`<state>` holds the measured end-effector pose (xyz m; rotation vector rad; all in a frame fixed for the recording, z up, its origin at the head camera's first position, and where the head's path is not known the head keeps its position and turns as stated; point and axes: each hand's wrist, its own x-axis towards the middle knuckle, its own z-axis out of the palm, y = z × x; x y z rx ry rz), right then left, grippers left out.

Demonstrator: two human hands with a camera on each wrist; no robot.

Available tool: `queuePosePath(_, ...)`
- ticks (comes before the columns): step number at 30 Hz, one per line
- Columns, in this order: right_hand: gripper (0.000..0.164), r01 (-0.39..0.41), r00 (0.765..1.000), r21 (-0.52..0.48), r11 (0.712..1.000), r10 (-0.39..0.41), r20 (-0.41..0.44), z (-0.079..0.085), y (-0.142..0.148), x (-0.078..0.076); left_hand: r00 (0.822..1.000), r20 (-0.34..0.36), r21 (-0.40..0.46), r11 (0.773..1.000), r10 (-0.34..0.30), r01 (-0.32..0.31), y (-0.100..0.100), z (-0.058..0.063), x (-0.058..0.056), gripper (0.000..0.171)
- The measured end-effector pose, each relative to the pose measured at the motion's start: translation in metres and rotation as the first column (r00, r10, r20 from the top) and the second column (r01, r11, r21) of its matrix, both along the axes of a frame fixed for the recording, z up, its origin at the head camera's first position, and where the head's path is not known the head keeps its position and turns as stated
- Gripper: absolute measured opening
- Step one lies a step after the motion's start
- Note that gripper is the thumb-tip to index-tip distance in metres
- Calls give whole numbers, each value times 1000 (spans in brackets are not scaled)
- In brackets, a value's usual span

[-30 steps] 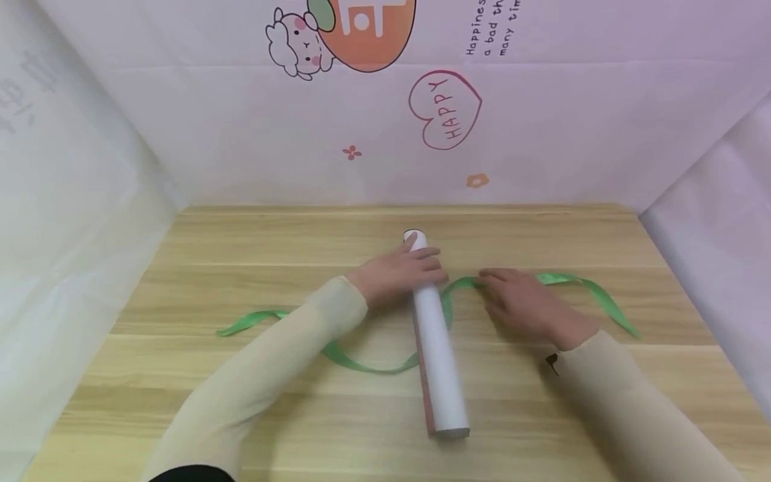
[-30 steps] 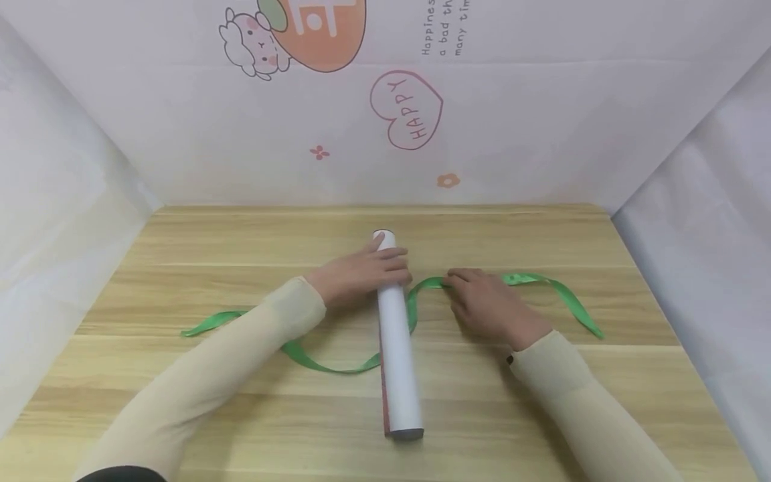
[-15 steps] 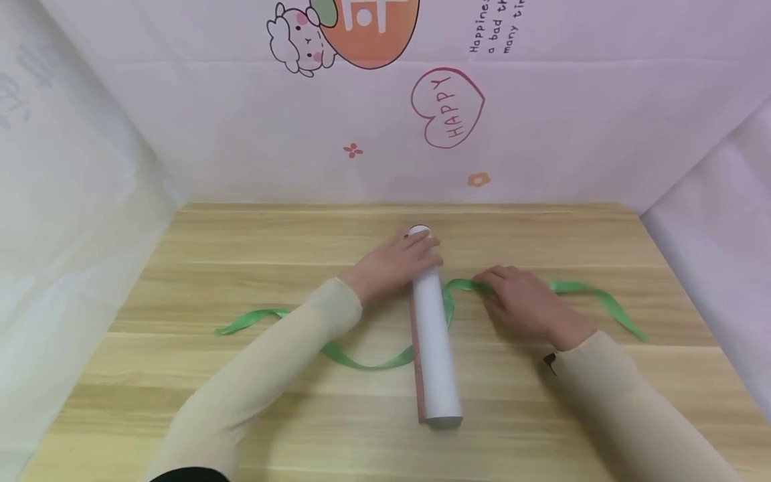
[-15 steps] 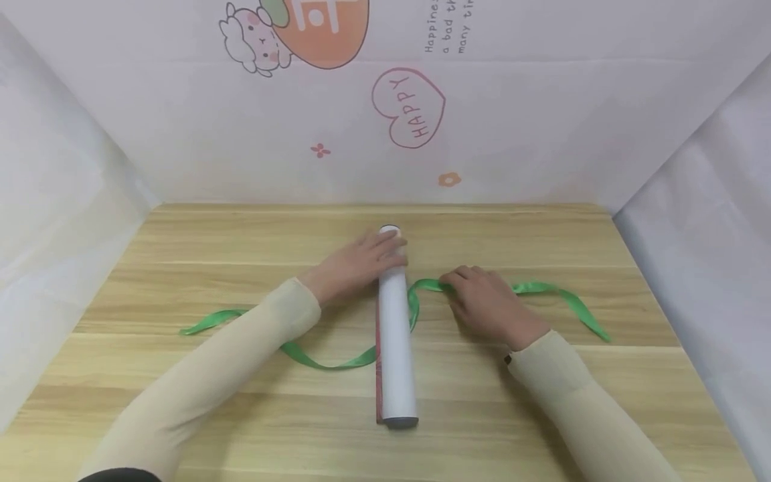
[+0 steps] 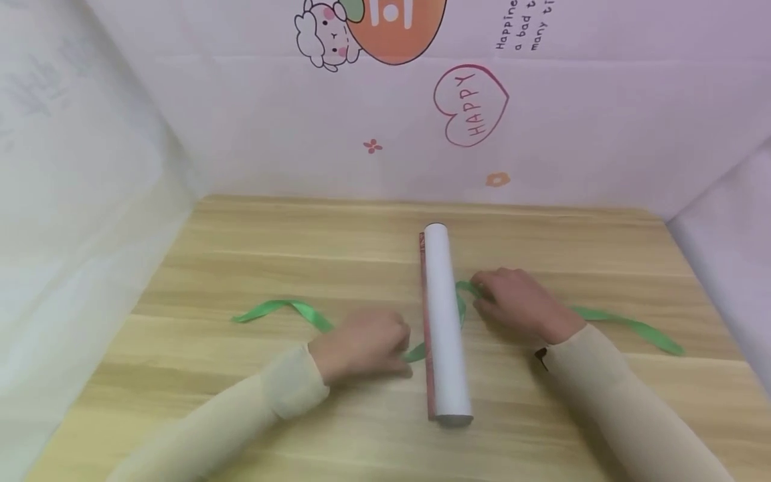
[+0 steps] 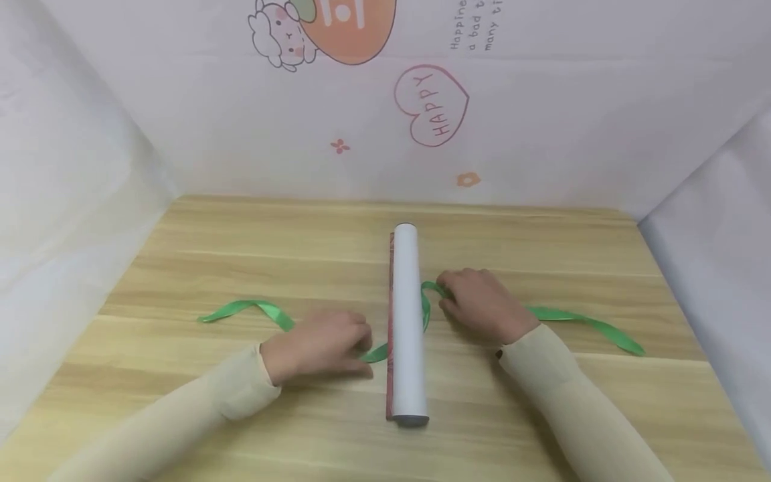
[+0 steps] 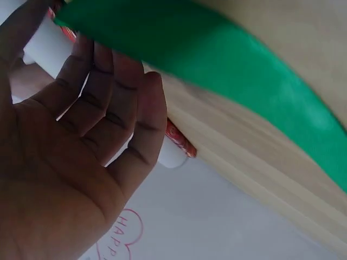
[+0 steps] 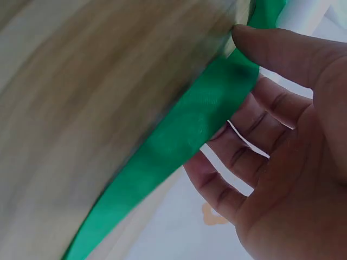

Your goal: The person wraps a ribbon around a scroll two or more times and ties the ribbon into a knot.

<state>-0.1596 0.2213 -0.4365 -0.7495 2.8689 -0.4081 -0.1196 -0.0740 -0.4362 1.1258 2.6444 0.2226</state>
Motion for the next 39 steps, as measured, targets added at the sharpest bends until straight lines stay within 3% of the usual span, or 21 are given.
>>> queuePosePath(1,2,-2,1000,-6,1000,2,3,0,0,-1,1000,-2,-13,1000,-14,14,2,0,3,23)
queuePosePath(3,14,0,1000,-16,1000,0,14,0,1,-1,1000,-14,-13,1000,-25,24,4,1,6,18)
queuePosePath(6,14,0,1000,-36,999,0,10,1,1,2,1000,-14,31,999,12,-11,2,4,5,15)
queuePosePath(13,7,-9,1000,-66,998,8,-8,4,10,9,986,12,96,982,165,-165,-17,17,-9,12)
queuePosePath(24,13,24,993,-51,998,-18,114,3,29,14,964,36,140,954,263,-266,-47,48,-29,12)
queuePosePath(27,13,13,989,-48,999,-6,151,8,32,15,963,72,136,954,260,-268,-56,53,-31,15)
queuePosePath(31,10,-23,980,-33,999,29,199,15,36,16,956,182,131,958,230,-255,-65,56,-31,22)
queuePosePath(36,26,-31,956,-37,999,41,291,22,40,21,924,353,157,964,148,-215,-73,55,-28,36)
queuePosePath(39,31,-37,953,-84,996,60,297,26,42,26,902,420,220,953,99,-207,-76,56,-26,35)
